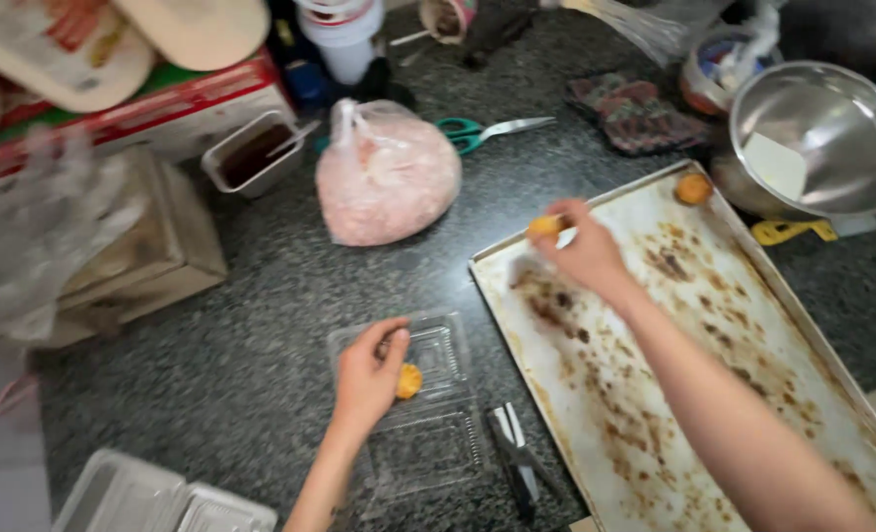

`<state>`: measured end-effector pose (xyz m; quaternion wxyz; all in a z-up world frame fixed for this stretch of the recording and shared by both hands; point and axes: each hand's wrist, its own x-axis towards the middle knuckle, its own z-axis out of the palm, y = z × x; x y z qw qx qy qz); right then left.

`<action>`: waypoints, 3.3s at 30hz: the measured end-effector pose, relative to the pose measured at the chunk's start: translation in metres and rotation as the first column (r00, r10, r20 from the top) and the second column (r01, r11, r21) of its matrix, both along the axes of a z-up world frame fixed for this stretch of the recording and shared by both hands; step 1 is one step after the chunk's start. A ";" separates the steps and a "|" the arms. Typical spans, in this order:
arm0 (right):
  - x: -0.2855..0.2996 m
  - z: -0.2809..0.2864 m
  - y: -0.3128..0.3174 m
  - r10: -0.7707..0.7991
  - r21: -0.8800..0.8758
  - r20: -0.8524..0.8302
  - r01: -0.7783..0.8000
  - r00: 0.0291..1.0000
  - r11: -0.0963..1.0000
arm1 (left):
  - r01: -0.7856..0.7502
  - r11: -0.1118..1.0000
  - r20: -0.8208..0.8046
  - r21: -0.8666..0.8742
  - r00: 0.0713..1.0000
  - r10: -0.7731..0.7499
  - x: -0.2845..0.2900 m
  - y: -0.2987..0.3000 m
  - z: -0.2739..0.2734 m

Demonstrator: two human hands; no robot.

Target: Packing small round pastries from a baking tray into plastic containers and sealing them with a stapler

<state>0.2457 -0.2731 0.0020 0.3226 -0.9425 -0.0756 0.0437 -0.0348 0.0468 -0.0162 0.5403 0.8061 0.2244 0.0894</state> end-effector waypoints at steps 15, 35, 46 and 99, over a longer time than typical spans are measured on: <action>-0.182 0.023 0.108 0.606 -0.233 -0.403 -0.718 0.686 0.656 | -0.013 1.000 -0.077 0.004 0.997 0.014 -0.062 0.021 0.009; 0.040 -0.016 -0.140 -0.370 -0.034 0.072 0.373 0.926 0.927 | 0.105 0.994 -0.009 -0.041 0.994 -0.106 0.015 -0.043 0.021; 0.105 -0.053 -0.158 -0.448 -0.394 0.064 0.435 0.892 0.810 | 0.175 0.984 -0.136 0.030 0.976 -0.169 0.047 -0.068 0.027; -0.234 0.015 0.208 0.215 0.041 -0.216 -0.212 0.952 0.976 | -0.158 0.985 0.058 0.069 0.986 0.154 -0.107 0.095 0.006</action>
